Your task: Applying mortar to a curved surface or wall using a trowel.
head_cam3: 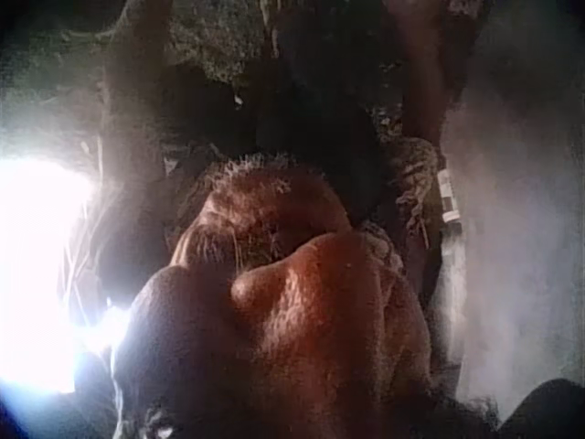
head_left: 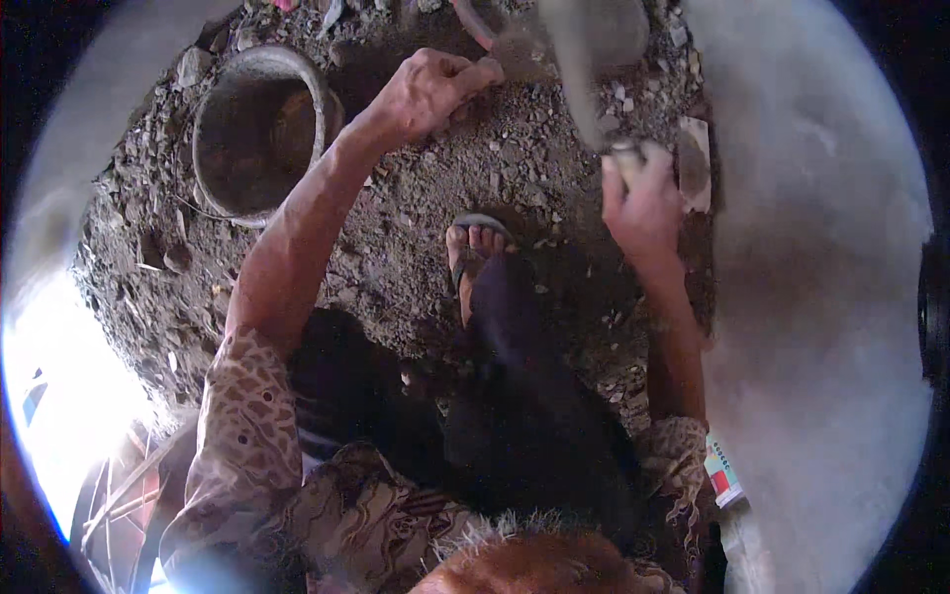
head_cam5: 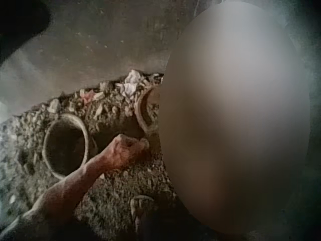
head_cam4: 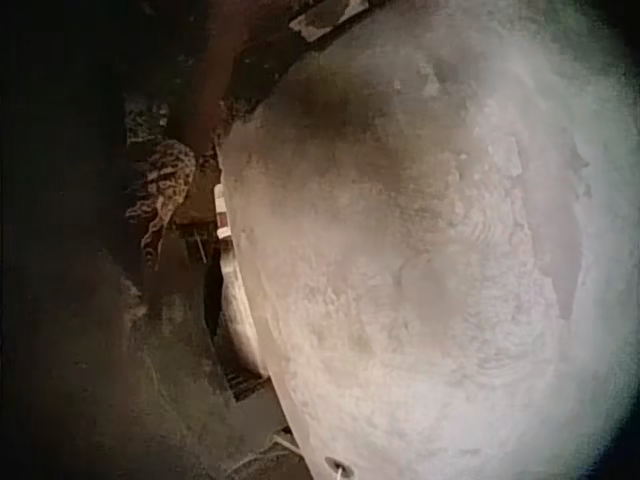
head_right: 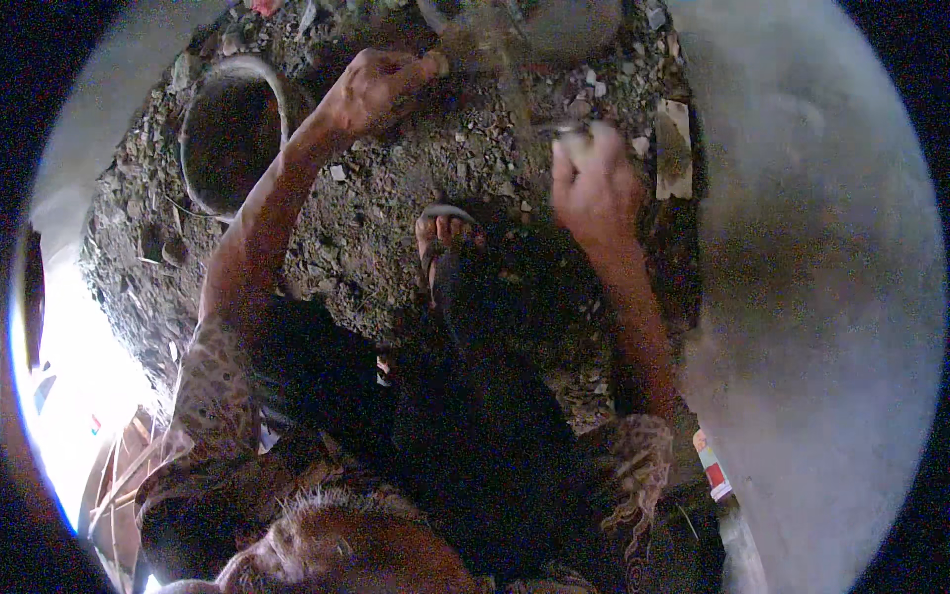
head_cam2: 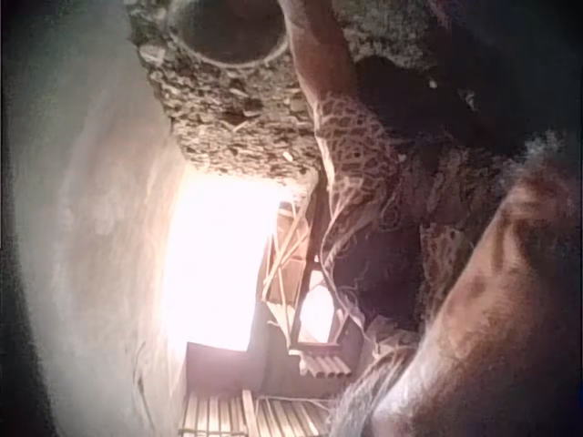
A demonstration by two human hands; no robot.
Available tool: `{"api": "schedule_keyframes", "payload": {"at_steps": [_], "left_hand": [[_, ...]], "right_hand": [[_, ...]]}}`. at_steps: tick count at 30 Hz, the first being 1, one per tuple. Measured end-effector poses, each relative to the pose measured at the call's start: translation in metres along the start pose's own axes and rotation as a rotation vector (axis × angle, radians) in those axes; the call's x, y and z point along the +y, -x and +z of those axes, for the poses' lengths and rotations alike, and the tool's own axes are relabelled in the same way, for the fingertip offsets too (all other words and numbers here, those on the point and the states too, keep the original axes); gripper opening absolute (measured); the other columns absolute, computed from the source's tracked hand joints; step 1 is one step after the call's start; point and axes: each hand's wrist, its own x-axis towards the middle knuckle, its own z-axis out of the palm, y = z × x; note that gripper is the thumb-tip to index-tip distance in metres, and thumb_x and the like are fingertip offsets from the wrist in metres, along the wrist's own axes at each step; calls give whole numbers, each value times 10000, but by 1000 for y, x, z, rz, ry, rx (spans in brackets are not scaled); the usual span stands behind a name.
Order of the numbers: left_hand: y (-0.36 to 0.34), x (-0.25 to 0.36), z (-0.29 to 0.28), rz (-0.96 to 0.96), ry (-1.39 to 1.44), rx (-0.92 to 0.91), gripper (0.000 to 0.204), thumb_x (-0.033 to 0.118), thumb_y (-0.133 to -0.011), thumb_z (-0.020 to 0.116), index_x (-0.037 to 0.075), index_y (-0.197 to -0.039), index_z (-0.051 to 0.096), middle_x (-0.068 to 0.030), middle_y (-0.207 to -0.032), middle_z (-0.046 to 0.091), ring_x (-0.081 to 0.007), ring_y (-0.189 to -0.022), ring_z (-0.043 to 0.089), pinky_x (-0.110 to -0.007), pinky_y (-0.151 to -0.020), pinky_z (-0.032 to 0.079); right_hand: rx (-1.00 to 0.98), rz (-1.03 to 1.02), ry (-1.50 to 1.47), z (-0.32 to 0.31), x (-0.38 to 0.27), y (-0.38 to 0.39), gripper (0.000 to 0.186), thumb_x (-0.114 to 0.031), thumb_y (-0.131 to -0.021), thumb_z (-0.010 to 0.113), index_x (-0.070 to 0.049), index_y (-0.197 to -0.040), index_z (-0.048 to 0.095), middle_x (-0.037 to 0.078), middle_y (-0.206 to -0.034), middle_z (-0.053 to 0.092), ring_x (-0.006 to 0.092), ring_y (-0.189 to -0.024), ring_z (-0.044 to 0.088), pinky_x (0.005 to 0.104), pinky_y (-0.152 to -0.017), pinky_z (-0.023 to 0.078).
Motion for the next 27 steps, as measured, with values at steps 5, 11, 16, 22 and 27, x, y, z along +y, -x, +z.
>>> {"api": "schedule_keyframes", "payload": {"at_steps": [5,11,16,22,27], "left_hand": [[5,1,4,123,-179,72,355,372,-978,577,58,-1061,719,-158,-763,683,-232,-683,670,-367,-655,530],[8,10,1,81,-180,114,366,379,-967,595,35,-1010,712,-184,-749,674,-246,-668,679,-381,-671,537],[4,12,-6,0,-1,199,423,425,-954,600,20,-930,719,-164,-666,652,-225,-624,650,-391,-622,523],[10,11,-12,20,-14,144,293,310,-984,559,56,-1024,699,-121,-722,664,-211,-643,650,-360,-600,520],[14,10,-11,158,-158,188,228,181,-978,526,106,-1155,651,-168,-867,673,-286,-693,670,-379,-661,538]], "right_hand": [[-122,-56,-18,0,-26,-9,358,-301,-942,638,-48,-1184,565,229,-978,670,440,-840,663,501,-688,536],[14,-60,154,3,-17,-45,355,-341,-919,648,-83,-1136,538,214,-854,663,417,-715,676,510,-607,555],[-82,-109,128,-4,-11,-60,368,-321,-933,635,-54,-1174,556,236,-913,669,418,-773,680,495,-648,555],[-105,-108,115,-1,5,-46,429,-320,-945,627,-37,-1267,591,232,-990,689,422,-888,676,454,-736,554],[-6,102,175,-2,51,-47,346,-337,-939,639,-37,-1110,645,199,-955,682,417,-853,672,488,-744,528]]}}
